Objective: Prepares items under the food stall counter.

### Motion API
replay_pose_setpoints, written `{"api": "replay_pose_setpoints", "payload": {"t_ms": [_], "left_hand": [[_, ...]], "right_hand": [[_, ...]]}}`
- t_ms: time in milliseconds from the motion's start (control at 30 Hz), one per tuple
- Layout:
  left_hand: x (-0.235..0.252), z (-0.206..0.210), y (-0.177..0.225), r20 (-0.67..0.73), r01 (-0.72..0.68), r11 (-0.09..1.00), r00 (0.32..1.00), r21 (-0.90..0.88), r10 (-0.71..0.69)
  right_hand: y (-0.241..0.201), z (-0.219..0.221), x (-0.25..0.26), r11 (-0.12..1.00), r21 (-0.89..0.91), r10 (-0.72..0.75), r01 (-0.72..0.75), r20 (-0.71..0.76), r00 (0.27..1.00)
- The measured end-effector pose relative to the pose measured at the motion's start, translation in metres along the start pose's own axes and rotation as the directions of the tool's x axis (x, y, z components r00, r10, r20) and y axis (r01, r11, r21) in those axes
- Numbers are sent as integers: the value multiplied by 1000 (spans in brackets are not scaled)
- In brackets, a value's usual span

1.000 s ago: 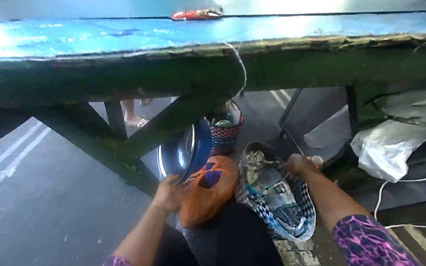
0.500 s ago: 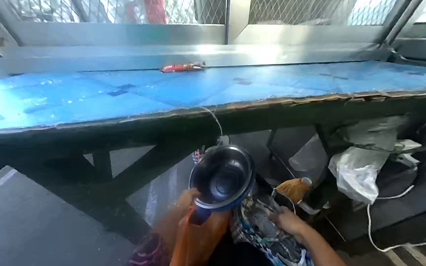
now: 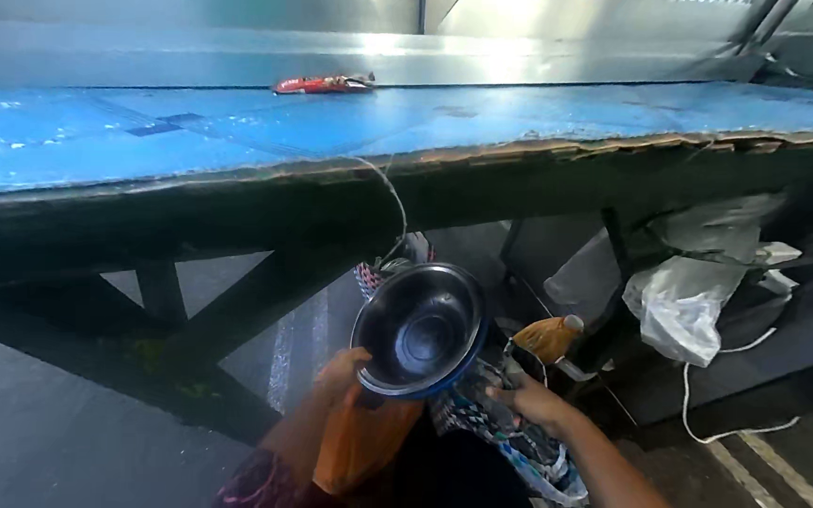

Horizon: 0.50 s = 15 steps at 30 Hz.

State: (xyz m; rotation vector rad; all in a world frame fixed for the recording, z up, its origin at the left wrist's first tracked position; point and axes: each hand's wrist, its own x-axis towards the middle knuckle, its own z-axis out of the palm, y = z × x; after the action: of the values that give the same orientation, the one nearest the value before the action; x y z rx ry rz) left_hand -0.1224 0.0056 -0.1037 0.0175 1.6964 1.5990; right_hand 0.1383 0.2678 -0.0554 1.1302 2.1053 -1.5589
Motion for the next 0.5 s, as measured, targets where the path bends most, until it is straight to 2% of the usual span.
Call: {"api": "replay_pose_setpoints", "payload": {"t_ms": [133,233,367,500], "left_hand": [[-2,10,32,-169,-65,997,983,48,72],[3,36,64,-201,11,1000,980,25,-6],[8,80,113,-218,108,968,963,-227,-159],[24,101,145,-220,-61,919,975,-390,-29]], "right_hand": [[6,-1,-1,993,93,-79,78,1,997],[7,5,-1,973,201,-111,112,-14,994],[16,9,-3,937,314,-155,155,-23,988],[23,12,-1,918,345,-194,194,-36,980]]}}
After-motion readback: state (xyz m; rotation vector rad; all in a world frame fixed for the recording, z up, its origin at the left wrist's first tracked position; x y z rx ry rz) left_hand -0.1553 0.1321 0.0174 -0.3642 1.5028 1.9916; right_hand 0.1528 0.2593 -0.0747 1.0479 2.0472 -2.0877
